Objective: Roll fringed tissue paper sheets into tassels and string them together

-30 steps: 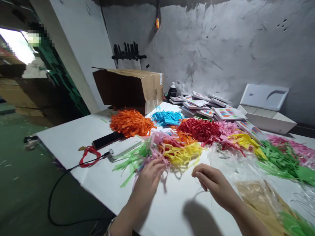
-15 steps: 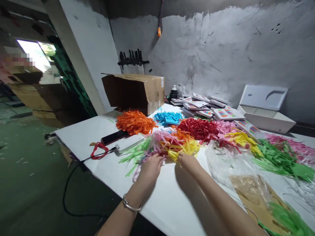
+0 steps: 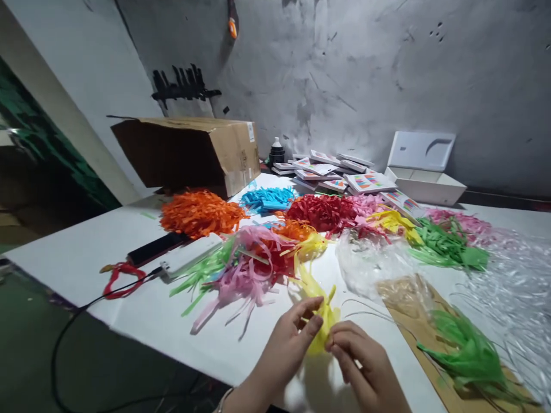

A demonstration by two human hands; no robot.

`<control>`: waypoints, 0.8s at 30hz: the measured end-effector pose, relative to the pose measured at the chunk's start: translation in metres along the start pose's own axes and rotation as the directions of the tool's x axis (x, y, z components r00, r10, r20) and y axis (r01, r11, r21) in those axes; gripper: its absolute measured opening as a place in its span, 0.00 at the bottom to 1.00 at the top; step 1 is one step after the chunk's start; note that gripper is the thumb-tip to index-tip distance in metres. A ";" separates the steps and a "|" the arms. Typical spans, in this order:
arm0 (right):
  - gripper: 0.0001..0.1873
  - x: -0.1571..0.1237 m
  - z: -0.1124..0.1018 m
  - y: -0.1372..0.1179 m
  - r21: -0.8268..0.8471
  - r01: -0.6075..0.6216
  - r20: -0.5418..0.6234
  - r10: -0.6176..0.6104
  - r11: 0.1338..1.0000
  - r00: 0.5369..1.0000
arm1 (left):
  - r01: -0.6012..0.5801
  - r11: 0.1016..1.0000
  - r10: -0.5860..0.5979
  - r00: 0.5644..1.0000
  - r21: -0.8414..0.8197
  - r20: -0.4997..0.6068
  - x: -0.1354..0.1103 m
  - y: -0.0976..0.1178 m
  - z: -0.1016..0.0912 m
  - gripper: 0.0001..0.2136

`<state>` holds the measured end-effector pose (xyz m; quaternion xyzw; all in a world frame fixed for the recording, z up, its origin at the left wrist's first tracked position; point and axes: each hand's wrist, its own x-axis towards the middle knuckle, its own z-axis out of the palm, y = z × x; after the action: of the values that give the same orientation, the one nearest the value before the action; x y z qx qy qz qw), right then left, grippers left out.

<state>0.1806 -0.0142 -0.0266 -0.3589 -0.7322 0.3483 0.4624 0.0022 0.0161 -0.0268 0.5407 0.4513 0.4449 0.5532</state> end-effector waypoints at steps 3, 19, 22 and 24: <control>0.10 -0.020 0.009 0.003 -0.038 0.061 -0.039 -0.062 0.997 0.997 | 0.165 0.955 -0.148 0.985 -0.248 0.084 0.001 -0.001 0.014 0.22; 0.09 -0.016 -0.025 -0.036 -0.008 -0.061 -0.317 0.056 0.998 0.947 | -0.143 0.985 0.131 0.984 0.092 0.121 -0.026 0.023 0.017 0.14; 0.10 -0.023 -0.021 -0.033 0.034 -0.090 -0.303 0.096 0.995 0.948 | -0.148 0.982 0.108 0.949 0.117 0.297 -0.029 0.030 0.020 0.14; 0.11 -0.028 -0.019 -0.032 0.046 -0.132 -0.353 0.140 0.990 0.925 | -0.089 0.992 0.056 0.939 0.085 0.339 -0.029 0.030 0.025 0.14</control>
<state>0.2009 -0.0504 -0.0053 -0.4608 -0.6062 0.3169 0.5655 0.0208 -0.0164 0.0041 0.6517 0.3515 0.3432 0.5779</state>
